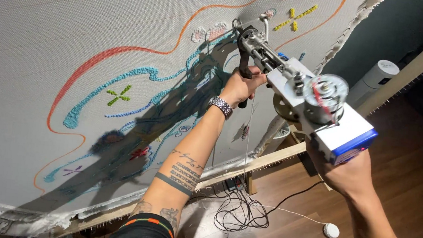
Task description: Tufting a design into a rug canvas using a tufting gun and trimming excess yarn with scissors.
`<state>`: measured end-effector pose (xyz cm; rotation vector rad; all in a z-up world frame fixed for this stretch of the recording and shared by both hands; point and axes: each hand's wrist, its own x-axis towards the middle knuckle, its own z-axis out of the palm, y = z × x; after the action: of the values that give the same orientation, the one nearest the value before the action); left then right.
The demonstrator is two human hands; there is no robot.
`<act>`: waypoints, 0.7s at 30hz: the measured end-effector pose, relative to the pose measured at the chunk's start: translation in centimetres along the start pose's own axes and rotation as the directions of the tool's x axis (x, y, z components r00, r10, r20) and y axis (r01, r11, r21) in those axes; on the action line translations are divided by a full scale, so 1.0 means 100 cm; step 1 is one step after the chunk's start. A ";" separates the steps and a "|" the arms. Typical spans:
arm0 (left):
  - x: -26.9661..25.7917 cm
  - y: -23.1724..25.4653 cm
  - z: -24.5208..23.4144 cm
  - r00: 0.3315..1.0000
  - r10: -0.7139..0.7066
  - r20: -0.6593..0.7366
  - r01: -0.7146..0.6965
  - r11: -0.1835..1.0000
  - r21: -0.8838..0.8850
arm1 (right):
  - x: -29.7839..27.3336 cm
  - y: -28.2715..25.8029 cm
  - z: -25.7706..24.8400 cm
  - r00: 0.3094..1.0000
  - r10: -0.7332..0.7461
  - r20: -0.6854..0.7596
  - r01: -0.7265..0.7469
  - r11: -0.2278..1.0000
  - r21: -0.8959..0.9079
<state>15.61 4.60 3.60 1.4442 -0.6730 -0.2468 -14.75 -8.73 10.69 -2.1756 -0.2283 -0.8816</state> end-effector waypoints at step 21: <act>0.025 -0.007 -0.018 0.999 0.035 0.026 -0.036 0.999 0.036 | 0.019 0.010 -0.008 0.989 0.090 0.118 -0.080 0.993 -0.087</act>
<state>18.76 4.60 3.62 1.4645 -0.7267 -0.2267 -13.37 -10.23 11.70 -2.3010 -0.1601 -0.7229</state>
